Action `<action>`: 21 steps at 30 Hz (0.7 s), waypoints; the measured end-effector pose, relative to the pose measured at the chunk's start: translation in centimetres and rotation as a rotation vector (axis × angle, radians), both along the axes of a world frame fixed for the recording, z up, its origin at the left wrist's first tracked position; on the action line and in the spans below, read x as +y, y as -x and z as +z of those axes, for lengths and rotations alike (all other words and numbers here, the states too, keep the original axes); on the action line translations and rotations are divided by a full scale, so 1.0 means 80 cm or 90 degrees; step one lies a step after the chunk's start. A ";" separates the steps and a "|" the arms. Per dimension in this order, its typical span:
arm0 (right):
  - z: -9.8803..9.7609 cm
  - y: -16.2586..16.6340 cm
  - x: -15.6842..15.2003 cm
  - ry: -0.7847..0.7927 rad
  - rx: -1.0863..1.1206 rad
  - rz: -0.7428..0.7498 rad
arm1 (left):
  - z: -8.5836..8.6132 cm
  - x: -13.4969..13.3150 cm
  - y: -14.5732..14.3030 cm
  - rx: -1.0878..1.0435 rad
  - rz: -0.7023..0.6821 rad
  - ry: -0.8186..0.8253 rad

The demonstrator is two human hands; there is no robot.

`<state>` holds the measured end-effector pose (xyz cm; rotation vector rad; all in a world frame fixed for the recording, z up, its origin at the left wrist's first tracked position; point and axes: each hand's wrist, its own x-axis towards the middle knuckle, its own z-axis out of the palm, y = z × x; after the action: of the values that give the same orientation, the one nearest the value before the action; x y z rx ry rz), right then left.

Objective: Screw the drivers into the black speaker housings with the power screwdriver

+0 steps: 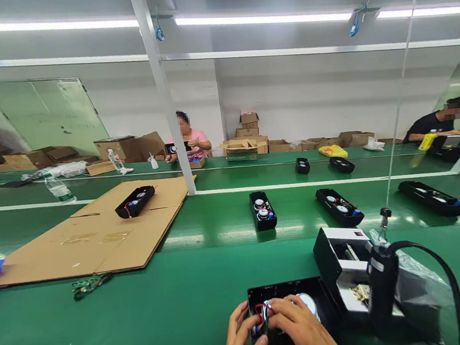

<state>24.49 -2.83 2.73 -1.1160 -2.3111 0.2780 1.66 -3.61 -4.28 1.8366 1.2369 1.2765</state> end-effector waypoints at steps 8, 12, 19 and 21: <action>0.041 -0.029 0.001 0.208 0.068 -0.102 | -0.009 0.003 0.016 -0.002 0.070 -0.003; 0.052 -0.048 -0.002 0.161 -0.011 -0.103 | -0.007 0.013 0.013 0.081 0.035 -0.073; 0.040 -0.039 -0.006 0.039 -0.176 -0.044 | 0.028 0.033 -0.015 0.338 -0.087 -0.190; 0.043 -0.035 -0.004 0.039 -0.207 -0.017 | 0.036 0.032 -0.025 0.372 -0.094 -0.183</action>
<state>27.33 -3.14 6.14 -1.3037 -2.5818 0.1680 3.69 -1.01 -1.42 2.5802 1.2080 0.8972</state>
